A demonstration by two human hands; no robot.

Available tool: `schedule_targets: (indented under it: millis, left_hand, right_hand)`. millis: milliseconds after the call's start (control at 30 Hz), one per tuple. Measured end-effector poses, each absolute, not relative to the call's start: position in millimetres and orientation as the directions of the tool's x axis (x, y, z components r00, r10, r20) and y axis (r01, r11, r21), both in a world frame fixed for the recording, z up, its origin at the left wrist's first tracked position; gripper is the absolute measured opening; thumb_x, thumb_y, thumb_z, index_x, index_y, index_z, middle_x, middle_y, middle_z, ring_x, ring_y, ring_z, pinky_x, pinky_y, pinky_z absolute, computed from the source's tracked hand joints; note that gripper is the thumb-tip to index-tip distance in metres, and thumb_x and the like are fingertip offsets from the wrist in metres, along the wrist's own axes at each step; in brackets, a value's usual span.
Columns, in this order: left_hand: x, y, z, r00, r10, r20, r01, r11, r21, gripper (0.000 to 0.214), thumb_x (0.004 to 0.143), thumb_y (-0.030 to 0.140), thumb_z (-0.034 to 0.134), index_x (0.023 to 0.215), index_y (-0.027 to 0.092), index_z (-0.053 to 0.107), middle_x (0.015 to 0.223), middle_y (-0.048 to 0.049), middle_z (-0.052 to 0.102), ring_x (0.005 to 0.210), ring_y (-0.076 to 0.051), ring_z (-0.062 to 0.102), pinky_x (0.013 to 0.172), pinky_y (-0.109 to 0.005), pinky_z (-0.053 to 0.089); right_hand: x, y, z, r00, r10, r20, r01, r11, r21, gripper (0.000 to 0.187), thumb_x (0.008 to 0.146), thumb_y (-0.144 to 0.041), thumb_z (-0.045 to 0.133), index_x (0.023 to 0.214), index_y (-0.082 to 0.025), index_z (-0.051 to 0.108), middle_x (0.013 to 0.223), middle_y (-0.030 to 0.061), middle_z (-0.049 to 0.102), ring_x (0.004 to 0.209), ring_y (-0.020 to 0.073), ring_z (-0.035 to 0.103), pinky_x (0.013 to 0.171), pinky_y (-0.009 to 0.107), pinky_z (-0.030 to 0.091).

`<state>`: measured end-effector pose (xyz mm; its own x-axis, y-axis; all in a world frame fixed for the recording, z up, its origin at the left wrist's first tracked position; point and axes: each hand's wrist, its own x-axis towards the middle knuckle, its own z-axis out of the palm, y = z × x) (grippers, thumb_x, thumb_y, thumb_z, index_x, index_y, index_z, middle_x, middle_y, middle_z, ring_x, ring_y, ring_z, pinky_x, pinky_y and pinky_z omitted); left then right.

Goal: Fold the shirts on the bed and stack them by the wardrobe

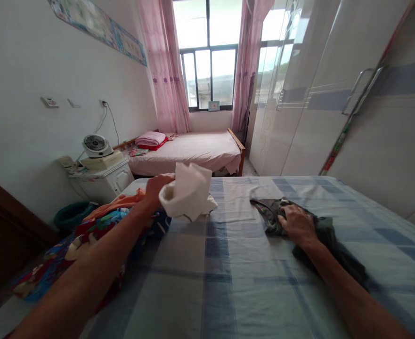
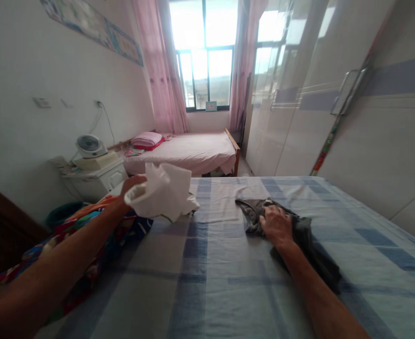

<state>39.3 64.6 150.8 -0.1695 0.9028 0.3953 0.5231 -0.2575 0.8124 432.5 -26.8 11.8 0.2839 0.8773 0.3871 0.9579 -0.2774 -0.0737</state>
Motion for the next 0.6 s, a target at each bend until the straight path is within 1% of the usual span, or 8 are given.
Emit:
schedule_targets:
  millis: [133,200,267,333,367,467,533,600]
  left_hand:
    - [10.1,72.2,200.3,-0.214,0.789,0.576,0.738,-0.256,0.624,0.02,0.083,0.02,0.05,0.09,0.008,0.064,0.079,-0.0028,0.064,0.091,-0.023,0.061,0.089,-0.043,0.042]
    - [-8.0,65.4,223.6,-0.229,0.676,0.7,0.824,-0.249,0.51,0.027,0.084,0.021,0.042,0.094,0.007,0.063,0.082,-0.003,0.063,0.097,-0.026,0.06,0.089,-0.045,0.041]
    - [-27.5,55.8,238.9,-0.21,0.5,0.84,0.896,-0.246,0.37,0.032,0.086,0.025,0.037,0.102,0.012,0.063,0.09,-0.0028,0.064,0.098,-0.027,0.06,0.087,-0.044,0.042]
    - [-46.2,49.1,238.9,-0.139,0.376,0.916,0.943,-0.233,0.239,0.035,0.088,0.03,0.035,0.111,0.02,0.059,0.101,-0.0031,0.064,0.101,-0.026,0.06,0.088,-0.042,0.045]
    - [-54.7,48.1,231.3,-0.092,0.385,0.918,0.957,-0.221,0.189,0.035,0.088,0.032,0.035,0.113,0.022,0.058,0.106,-0.0042,0.064,0.103,-0.027,0.059,0.091,-0.042,0.045]
    - [-75.5,54.6,180.3,0.087,0.611,0.787,0.98,-0.193,0.042,0.03,0.084,0.031,0.037,0.095,0.02,0.063,0.108,-0.0105,0.062,0.106,-0.032,0.056,0.09,-0.046,0.045]
    - [-83.4,61.2,134.4,0.185,0.745,0.64,0.972,-0.235,-0.008,0.026,0.079,0.027,0.038,0.076,0.018,0.062,0.094,-0.0128,0.064,0.097,-0.031,0.059,0.084,-0.045,0.048]
    - [-83.6,63.1,95.4,0.202,0.783,0.588,0.967,-0.254,0.005,0.023,0.076,0.024,0.04,0.072,0.019,0.062,0.083,-0.0098,0.065,0.083,-0.027,0.062,0.076,-0.042,0.051]
  right_hand:
    - [443.5,-32.5,-2.1,0.284,0.872,0.398,0.934,-0.346,0.093,0.023,0.083,-0.024,0.047,0.096,-0.013,0.063,0.099,0.0128,0.063,0.095,0.0269,0.056,0.074,0.036,0.039]
    - [444.7,-31.0,-3.0,0.276,0.871,0.407,0.928,-0.352,0.125,0.022,0.084,-0.022,0.044,0.091,-0.013,0.063,0.093,0.0129,0.064,0.09,0.0264,0.058,0.072,0.036,0.039]
    - [448.2,-27.9,-3.2,0.282,0.869,0.407,0.934,-0.346,0.092,0.024,0.084,-0.021,0.042,0.088,-0.013,0.064,0.09,0.0128,0.064,0.086,0.0256,0.059,0.07,0.035,0.039]
    - [453.3,-24.2,-2.7,0.314,0.848,0.427,0.943,-0.331,-0.036,0.025,0.083,-0.022,0.042,0.089,-0.014,0.065,0.09,0.0125,0.065,0.083,0.0241,0.06,0.068,0.034,0.041]
    - [455.2,-22.5,-1.5,0.345,0.828,0.442,0.938,-0.318,-0.137,0.026,0.082,-0.024,0.043,0.09,-0.014,0.065,0.09,0.012,0.066,0.081,0.0232,0.061,0.068,0.033,0.042]
    - [451.7,-18.9,11.1,0.492,0.771,0.404,0.795,-0.209,-0.569,0.024,0.077,-0.031,0.049,0.087,-0.017,0.066,0.078,0.0071,0.067,0.07,0.0199,0.061,0.065,0.031,0.045]
    - [438.0,-17.9,29.6,0.548,0.794,0.263,0.496,-0.056,-0.866,0.024,0.072,-0.037,0.056,0.086,-0.019,0.065,0.068,0.0024,0.065,0.06,0.0174,0.059,0.059,0.03,0.047]
    - [415.7,-17.7,55.5,0.502,0.855,0.129,0.104,0.088,-0.991,0.027,0.067,-0.039,0.063,0.087,-0.021,0.063,0.064,-0.0009,0.064,0.054,0.0148,0.058,0.054,0.028,0.048]
